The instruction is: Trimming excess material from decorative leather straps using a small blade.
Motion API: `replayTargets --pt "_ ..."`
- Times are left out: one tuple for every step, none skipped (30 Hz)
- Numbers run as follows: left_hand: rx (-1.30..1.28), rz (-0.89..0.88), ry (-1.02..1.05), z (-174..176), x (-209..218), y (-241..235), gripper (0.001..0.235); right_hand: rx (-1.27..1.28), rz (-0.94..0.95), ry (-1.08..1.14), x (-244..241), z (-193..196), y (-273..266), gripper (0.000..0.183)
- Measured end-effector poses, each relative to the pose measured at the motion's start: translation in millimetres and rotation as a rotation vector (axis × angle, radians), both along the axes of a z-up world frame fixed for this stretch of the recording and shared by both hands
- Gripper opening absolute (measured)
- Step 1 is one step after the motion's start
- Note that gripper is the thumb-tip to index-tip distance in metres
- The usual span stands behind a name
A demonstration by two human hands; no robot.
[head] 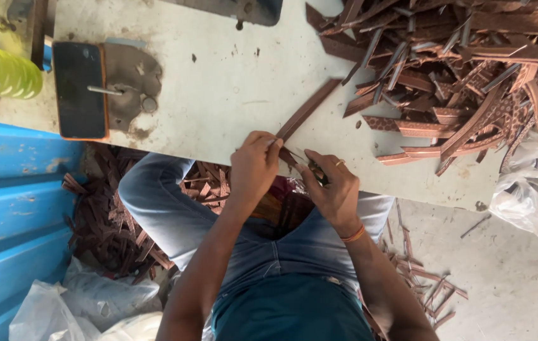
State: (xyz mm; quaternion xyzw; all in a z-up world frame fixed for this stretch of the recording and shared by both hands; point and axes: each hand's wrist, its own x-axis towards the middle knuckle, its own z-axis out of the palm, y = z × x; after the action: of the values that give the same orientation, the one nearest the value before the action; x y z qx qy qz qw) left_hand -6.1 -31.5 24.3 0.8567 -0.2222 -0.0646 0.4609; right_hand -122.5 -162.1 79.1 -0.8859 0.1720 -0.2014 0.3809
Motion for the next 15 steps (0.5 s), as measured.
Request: replayTargets --pt "0.003 0.0 0.003 2.9 -2.5 0.9 0.023 0.003 0.0 0.003 0.6 0.5 0.8 0.029" --pt "0.006 -0.001 -0.007 5.9 -5.2 1.5 0.023 -0.03 0.019 -0.031 1.0 1.1 1.3 0.027" --pt "0.006 -0.007 -0.021 9.3 -6.3 0.7 0.024 -0.066 0.035 -0.069 2.3 2.0 0.9 0.026" --pt "0.007 -0.012 -0.02 10.9 -6.7 1.3 0.024 -0.065 0.03 -0.069 3.6 -0.3 1.0 0.026" --pt "0.004 -0.006 -0.002 12.3 -8.4 1.0 0.023 -0.128 0.033 -0.052 3.4 -2.3 0.4 0.025" --pt "0.002 0.0 0.017 13.7 -9.9 0.8 0.023 -0.19 0.035 -0.034 3.3 -4.3 -0.1 0.025" --pt "0.0 -0.003 0.018 14.6 -9.1 -1.1 0.023 -0.192 0.033 -0.033 4.2 -4.7 -2.2 0.025" --pt "-0.005 0.011 0.004 15.5 -8.2 -2.5 0.022 -0.177 0.047 -0.035 5.1 -5.2 -3.8 0.025" --pt "-0.005 0.027 -0.005 16.2 -9.8 -1.2 0.02 -0.156 0.064 -0.033 4.0 -6.0 -3.1 0.025" --pt "-0.002 0.027 -0.001 14.4 -13.1 0.4 0.02 -0.153 0.064 -0.029 2.5 -5.8 -3.3 0.025" --pt "-0.004 0.024 -0.022 13.1 -11.9 -0.1 0.019 -0.192 0.073 -0.027 5.1 -5.4 -5.4 0.023" --pt "-0.006 0.021 -0.043 12.1 -10.5 -0.7 0.017 -0.231 0.081 -0.026 8.0 -4.8 -7.6 0.022" --pt "-0.006 0.021 -0.042 11.9 -11.7 -0.2 0.017 -0.231 0.081 -0.025 7.6 -4.4 -8.5 0.022" --pt "-0.016 0.017 -0.068 11.6 -12.7 0.0 0.016 -0.243 0.095 -0.012 7.5 -4.3 -9.5 0.022" --pt "-0.028 0.013 -0.095 11.3 -13.1 -0.1 0.015 -0.256 0.109 0.001 7.9 -4.1 -10.9 0.021"
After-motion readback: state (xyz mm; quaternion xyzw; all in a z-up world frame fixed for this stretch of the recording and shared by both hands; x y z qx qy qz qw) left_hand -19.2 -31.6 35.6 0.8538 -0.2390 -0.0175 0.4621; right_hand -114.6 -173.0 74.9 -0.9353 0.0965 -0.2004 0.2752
